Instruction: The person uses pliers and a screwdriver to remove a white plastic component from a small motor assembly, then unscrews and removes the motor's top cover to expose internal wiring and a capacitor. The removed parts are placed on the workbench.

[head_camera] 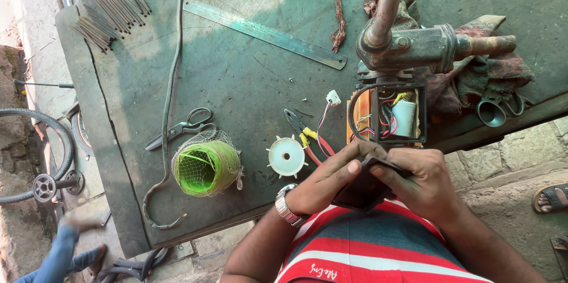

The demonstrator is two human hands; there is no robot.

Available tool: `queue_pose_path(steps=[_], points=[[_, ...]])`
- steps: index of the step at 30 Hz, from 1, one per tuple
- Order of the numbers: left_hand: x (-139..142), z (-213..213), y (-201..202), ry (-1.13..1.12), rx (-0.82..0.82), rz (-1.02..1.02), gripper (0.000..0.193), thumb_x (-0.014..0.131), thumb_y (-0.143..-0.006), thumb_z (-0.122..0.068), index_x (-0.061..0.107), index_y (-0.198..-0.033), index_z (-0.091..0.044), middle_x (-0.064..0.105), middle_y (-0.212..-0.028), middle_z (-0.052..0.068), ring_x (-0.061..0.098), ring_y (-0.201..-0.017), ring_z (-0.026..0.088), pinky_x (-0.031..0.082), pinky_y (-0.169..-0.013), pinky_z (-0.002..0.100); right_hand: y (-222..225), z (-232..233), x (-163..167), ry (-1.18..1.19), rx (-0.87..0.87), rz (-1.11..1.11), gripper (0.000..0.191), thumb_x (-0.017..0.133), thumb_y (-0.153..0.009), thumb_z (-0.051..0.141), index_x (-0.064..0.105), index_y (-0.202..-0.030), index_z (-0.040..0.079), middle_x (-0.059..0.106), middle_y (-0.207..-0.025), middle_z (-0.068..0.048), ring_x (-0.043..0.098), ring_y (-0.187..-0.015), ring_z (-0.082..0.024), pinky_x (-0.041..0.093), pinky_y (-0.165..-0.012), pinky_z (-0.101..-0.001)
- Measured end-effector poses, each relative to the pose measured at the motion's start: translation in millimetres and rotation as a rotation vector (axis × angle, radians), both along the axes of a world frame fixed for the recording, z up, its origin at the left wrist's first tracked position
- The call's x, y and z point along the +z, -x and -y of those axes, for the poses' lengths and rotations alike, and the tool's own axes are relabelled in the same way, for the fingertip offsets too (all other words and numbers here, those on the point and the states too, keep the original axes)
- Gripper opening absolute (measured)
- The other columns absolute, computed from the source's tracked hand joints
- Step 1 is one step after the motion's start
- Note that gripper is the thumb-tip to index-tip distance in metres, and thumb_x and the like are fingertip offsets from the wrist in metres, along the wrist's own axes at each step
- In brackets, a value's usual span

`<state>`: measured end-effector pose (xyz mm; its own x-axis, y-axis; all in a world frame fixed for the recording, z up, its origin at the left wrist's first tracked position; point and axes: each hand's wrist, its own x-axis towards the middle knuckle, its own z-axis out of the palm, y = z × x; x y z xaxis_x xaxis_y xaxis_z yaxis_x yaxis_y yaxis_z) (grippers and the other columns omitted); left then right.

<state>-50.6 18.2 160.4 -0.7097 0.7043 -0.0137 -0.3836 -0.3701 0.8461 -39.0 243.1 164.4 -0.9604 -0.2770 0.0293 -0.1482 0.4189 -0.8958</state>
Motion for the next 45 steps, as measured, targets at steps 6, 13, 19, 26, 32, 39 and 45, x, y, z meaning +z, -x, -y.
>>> queue_pose_path(steps=[6, 13, 19, 26, 32, 39, 45], points=[[12, -4, -7, -0.014, -0.008, 0.019, 0.073, 0.064, -0.104, -0.054, 0.039, -0.15, -0.003, 0.055, -0.136, 0.014, 0.059, -0.122, 0.021, 0.048, -0.106, 0.038, 3, -18, 3, 0.02, -0.135, -0.162, 0.054, 0.083, -0.072, 0.052, 0.065, -0.095, 0.006, 0.058, -0.068, 0.002, 0.057, -0.06, -0.005, 0.047, -0.052, -0.0211], [50, 25, 2, -0.099, -0.001, -0.428, 0.072, 0.078, -0.098, -0.054, 0.047, -0.148, -0.011, 0.056, -0.14, 0.011, 0.062, -0.121, 0.021, 0.051, -0.108, 0.033, -12, -64, -10, 0.319, -0.345, -0.232, 0.06, 0.074, -0.093, 0.059, 0.06, -0.107, 0.003, 0.057, -0.073, 0.001, 0.047, -0.059, -0.002, 0.035, -0.053, -0.0155], [57, 4, -1, -0.174, -0.198, -0.809, 0.038, 0.041, -0.124, -0.038, 0.043, -0.156, -0.017, 0.049, -0.149, 0.006, 0.057, -0.133, 0.019, 0.05, -0.114, 0.028, -17, -75, -33, 0.446, -0.304, -0.226, 0.053, 0.075, -0.097, 0.047, 0.056, -0.119, 0.002, 0.057, -0.076, -0.003, 0.05, -0.062, -0.006, 0.041, -0.056, -0.0182], [75, 12, 15, -0.094, -0.219, -0.841, 0.053, 0.039, -0.112, -0.055, 0.045, -0.141, -0.01, 0.052, -0.142, 0.015, 0.06, -0.127, 0.031, 0.052, -0.107, 0.036, -16, -81, -26, 0.465, -0.35, -0.23, 0.02, 0.05, -0.113, 0.013, 0.048, -0.129, 0.002, 0.062, -0.085, -0.012, 0.057, -0.071, -0.016, 0.05, -0.067, -0.0266], [40, 25, 12, 0.158, 0.691, -0.294, 0.051, 0.069, -0.102, -0.038, 0.048, -0.133, -0.005, 0.066, -0.124, 0.021, 0.07, -0.111, 0.035, 0.06, -0.096, 0.047, -4, -86, -10, 0.33, -0.334, -0.436, 0.026, 0.046, -0.121, 0.025, 0.048, -0.129, 0.001, 0.062, -0.082, -0.016, 0.062, -0.071, -0.021, 0.057, -0.073, -0.0334], [-88, 95, 53, 0.857, 1.008, -0.23, 0.027, 0.062, -0.109, -0.017, 0.062, -0.103, 0.009, 0.059, -0.088, 0.012, 0.05, -0.082, 0.014, 0.044, -0.074, 0.031, -4, -83, -11, 0.391, -0.405, -0.337, 0.041, 0.048, -0.117, 0.04, 0.05, -0.125, 0.0, 0.057, -0.069, -0.009, 0.057, -0.056, -0.013, 0.054, -0.055, -0.0275], [-115, 97, 69, 1.201, 0.887, -0.317, 0.03, 0.063, -0.102, -0.026, 0.072, -0.115, 0.0, 0.074, -0.096, 0.011, 0.069, -0.085, 0.018, 0.053, -0.079, 0.031, -6, -88, -16, 0.317, -0.387, -0.306, 0.038, 0.048, -0.119, 0.036, 0.054, -0.126, -0.001, 0.057, -0.068, -0.007, 0.056, -0.052, -0.01, 0.046, -0.049, -0.0205]])
